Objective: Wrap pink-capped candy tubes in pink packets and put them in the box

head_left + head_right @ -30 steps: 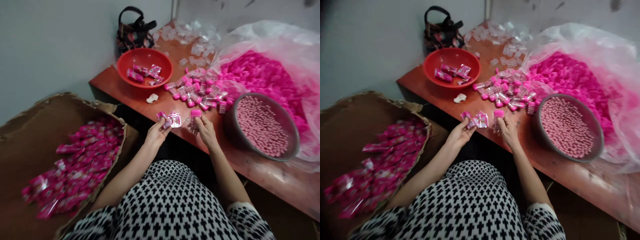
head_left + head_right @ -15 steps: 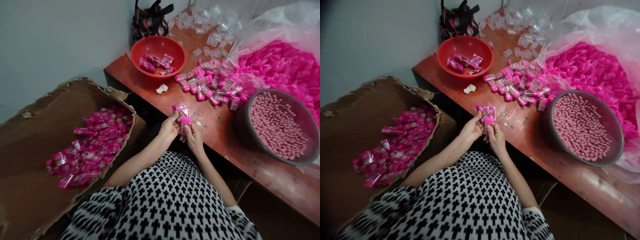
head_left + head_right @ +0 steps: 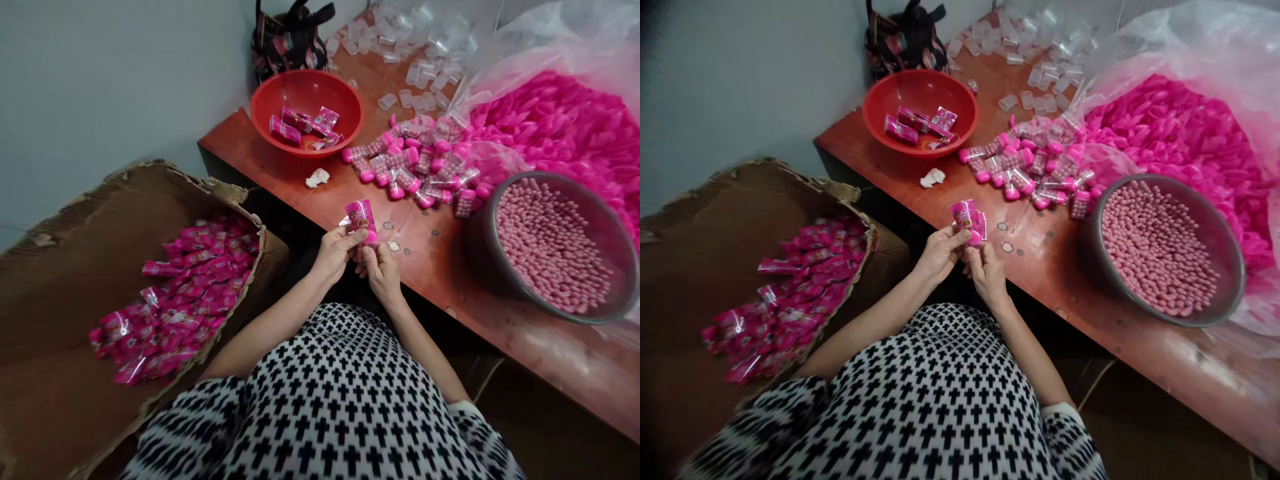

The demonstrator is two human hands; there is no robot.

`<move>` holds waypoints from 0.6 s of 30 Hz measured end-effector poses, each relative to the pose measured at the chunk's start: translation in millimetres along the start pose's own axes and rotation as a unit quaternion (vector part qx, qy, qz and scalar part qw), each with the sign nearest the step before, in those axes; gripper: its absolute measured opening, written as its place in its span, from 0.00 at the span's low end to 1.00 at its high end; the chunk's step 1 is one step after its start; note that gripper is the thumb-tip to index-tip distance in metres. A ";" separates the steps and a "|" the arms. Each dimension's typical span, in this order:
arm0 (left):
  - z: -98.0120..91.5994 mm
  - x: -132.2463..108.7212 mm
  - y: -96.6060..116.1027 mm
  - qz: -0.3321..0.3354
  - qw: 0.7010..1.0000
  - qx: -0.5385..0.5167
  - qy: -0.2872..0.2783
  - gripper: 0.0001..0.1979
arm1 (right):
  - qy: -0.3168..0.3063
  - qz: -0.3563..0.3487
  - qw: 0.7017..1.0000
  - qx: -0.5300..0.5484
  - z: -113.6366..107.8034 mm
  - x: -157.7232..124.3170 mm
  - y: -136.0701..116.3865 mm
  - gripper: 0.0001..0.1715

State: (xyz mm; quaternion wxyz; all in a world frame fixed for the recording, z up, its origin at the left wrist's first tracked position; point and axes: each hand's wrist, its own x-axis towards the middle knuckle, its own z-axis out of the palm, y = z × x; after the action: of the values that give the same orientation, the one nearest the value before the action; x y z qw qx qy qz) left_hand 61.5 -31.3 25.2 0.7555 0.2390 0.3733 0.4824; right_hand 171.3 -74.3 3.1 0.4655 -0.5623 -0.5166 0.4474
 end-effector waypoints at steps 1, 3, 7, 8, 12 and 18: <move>-1.0 0.2 0.0 -0.007 1.000 0.008 0.002 0.18 | -0.001 0.001 1.000 0.009 0.0 0.5 0.2 0.17; -2.5 -0.3 1.2 -0.020 0.999 0.031 -0.004 0.18 | -0.017 0.019 0.998 0.058 -0.6 2.5 0.3 0.18; -3.7 -2.2 5.2 -0.036 0.994 0.083 -0.063 0.17 | -0.077 0.086 0.976 0.187 -3.3 7.8 -0.2 0.20; -3.9 -2.2 5.9 -0.033 0.993 0.094 -0.068 0.17 | -0.080 0.093 0.972 0.198 -3.7 8.5 -0.4 0.21; -5.9 0.5 5.4 -0.016 0.996 0.086 -0.024 0.15 | -0.030 0.065 0.978 0.198 -2.9 5.7 -1.1 0.18; -4.9 -1.0 -2.7 -0.012 0.999 -0.032 0.042 0.15 | -0.012 0.079 0.961 0.266 -2.4 -1.3 0.5 0.21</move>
State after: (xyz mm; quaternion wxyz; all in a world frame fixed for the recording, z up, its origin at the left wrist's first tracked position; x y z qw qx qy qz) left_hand 58.8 -33.3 20.6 0.7522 0.1896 0.3921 0.4945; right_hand 173.6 -75.8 3.0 0.5551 -0.4516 -0.3383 0.6111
